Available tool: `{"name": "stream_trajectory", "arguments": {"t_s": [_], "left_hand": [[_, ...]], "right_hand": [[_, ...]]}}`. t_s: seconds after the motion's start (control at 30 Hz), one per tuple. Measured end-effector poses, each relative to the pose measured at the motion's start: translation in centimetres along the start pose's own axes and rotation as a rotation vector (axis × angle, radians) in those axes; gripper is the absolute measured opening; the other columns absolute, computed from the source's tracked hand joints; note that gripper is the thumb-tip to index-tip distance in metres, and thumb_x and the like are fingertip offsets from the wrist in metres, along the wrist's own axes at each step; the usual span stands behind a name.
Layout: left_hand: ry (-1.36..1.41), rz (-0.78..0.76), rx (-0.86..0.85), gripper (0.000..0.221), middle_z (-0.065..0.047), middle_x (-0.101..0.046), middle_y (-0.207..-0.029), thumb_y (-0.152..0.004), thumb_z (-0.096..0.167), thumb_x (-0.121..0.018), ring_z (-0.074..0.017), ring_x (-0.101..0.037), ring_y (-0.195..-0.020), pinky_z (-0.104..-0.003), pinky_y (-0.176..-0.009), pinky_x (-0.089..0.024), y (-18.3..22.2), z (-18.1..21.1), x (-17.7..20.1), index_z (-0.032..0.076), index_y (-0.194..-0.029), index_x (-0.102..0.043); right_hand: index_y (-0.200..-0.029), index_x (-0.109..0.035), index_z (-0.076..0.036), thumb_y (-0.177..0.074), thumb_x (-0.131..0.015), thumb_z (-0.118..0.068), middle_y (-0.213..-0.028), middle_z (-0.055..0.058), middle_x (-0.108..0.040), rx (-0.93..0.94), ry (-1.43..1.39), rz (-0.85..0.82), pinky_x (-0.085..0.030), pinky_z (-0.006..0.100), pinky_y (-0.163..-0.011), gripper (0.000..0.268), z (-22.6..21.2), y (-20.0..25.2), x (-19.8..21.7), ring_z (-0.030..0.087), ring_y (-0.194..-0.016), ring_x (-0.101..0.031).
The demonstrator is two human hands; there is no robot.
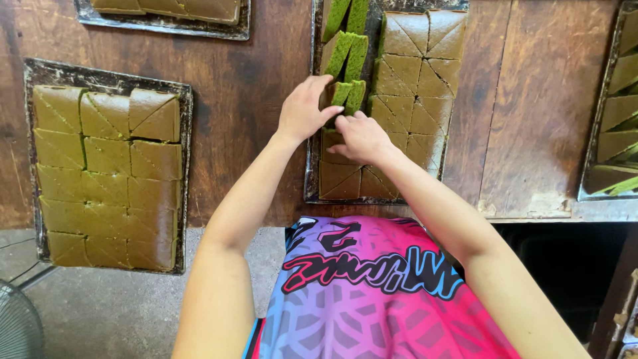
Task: The person picks up triangular and rectangular pieces of green baked goods from several trays and rearranges them onto a single tray by hand, standing them upright in rows.
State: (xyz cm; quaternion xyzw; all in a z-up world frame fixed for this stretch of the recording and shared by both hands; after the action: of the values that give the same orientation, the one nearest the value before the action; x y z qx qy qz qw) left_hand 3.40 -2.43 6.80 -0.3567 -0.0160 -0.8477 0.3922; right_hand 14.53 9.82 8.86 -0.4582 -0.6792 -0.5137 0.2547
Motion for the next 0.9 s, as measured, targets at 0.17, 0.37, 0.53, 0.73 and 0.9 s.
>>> {"name": "stream_trajectory", "arguments": {"t_s": [0.17, 0.37, 0.53, 0.73, 0.9], "left_hand": [[-0.047, 0.129, 0.055, 0.027, -0.005, -0.070, -0.115, -0.095, 0.031, -0.079, -0.0269, -0.067, -0.108, -0.037, -0.093, -0.055, 1.2, 1.0, 2.3, 0.013, -0.112, -0.068], [-0.244, -0.458, -0.091, 0.040, -0.004, -0.071, -0.100, -0.083, 0.050, -0.080, -0.0271, -0.062, -0.104, -0.043, -0.088, -0.048, 3.5, 3.8, 0.1, 0.014, -0.098, -0.073], [-0.423, -0.427, -0.286, 0.051, -0.005, -0.071, -0.092, -0.067, 0.050, -0.085, -0.0274, -0.060, -0.104, -0.047, -0.091, -0.044, 5.0, 5.6, -0.8, 0.012, -0.098, -0.070], [-0.231, -0.750, 0.088, 0.042, -0.006, -0.071, -0.093, -0.080, 0.038, -0.084, -0.0288, -0.066, -0.102, -0.047, -0.090, -0.048, 5.7, 3.9, 0.5, 0.013, -0.107, -0.064], [0.116, -0.332, 0.155, 0.045, -0.014, -0.069, -0.104, -0.075, 0.023, -0.082, -0.0347, -0.069, -0.100, -0.043, -0.085, -0.055, 6.4, 2.2, 2.4, 0.012, -0.114, -0.064]], "right_hand": [[-0.119, -0.064, -0.006, -0.080, -0.081, -0.036, -0.108, 0.015, -0.069, 0.128, -0.098, 0.078, -0.050, 0.047, -0.092, 0.052, 0.2, 1.4, 1.7, 0.036, -0.106, -0.060], [-0.118, -0.066, -0.008, -0.084, -0.076, -0.019, -0.115, 0.013, -0.068, 0.269, -0.144, 0.136, -0.049, 0.046, -0.097, 0.037, 1.8, 4.3, 2.7, 0.036, -0.111, -0.060], [-0.112, -0.062, -0.009, -0.082, -0.081, -0.021, -0.103, 0.015, -0.065, 0.010, -0.071, 0.218, -0.049, 0.047, -0.092, 0.037, 1.6, 6.0, 2.4, 0.037, -0.102, -0.059], [-0.118, -0.059, -0.007, -0.082, -0.079, -0.010, -0.108, 0.014, -0.066, 0.112, -0.150, 0.303, -0.049, 0.046, -0.095, 0.041, 2.5, 5.8, 2.6, 0.037, -0.104, -0.059], [-0.121, -0.059, -0.007, -0.082, -0.077, -0.008, -0.114, 0.014, -0.067, 0.144, -0.208, 0.181, -0.048, 0.045, -0.097, 0.043, 2.8, 4.0, 2.6, 0.037, -0.108, -0.059]]}}
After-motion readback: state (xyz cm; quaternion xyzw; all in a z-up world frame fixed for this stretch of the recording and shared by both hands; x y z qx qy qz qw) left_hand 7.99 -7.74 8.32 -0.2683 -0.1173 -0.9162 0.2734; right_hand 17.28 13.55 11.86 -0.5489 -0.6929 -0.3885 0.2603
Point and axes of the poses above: each hand's wrist, its own y-axis away from the middle knuckle, its own x-axis out of the back of the hand, z = x × y, the point moved 3 cm from there along -y, towards the middle knuckle
